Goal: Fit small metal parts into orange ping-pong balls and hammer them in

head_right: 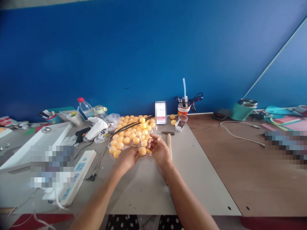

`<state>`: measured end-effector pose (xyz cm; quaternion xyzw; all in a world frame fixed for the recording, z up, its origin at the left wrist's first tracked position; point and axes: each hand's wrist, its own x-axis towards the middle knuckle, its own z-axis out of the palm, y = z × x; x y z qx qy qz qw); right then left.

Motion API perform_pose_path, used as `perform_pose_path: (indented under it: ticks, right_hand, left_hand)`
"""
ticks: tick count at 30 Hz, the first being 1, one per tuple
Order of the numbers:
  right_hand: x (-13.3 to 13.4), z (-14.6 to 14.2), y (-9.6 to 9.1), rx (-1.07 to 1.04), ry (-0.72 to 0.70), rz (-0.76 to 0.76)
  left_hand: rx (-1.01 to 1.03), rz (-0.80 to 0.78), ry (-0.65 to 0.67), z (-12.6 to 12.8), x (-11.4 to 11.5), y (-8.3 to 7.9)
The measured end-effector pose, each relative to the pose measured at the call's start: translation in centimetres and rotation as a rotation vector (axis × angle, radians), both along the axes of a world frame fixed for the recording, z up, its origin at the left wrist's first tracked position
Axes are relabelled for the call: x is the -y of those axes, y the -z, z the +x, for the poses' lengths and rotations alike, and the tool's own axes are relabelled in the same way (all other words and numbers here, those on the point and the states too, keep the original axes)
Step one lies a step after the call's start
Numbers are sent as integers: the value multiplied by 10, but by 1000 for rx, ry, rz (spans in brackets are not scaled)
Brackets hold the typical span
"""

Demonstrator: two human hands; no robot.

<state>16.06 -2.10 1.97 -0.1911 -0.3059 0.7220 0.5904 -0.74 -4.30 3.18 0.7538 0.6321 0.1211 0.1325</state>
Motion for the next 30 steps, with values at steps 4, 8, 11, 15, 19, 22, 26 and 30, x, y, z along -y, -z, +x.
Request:
perform_pose_path:
  ticks: [4, 8, 11, 15, 19, 22, 26, 30]
  right_hand:
    - [0, 0, -3, 25, 18, -10]
    - [0, 1, -3, -3, -8, -4]
    - [0, 2, -1, -29, -27, -16]
    - [0, 1, -1, -10, -17, -37]
    - [1, 0, -3, 30, -15, -21]
    - [0, -1, -2, 29, -24, -22]
    - [0, -2, 1, 33, -13, -24]
    - [0, -5, 4, 58, -6, -16]
  left_hand:
    - [-70, -20, -17, -1, 3, 5]
    - [-59, 33, -55, 1, 2, 13]
    - [-40, 94, -42, 7, -2, 16]
    - [-20, 70, 11, 14, -5, 20]
    - [42, 82, 63, 15, -7, 29]
    - [90, 95, 84, 14, -8, 37]
    - [167, 144, 43, 9, -6, 41]
    - [286, 222, 64, 3, -5, 40]
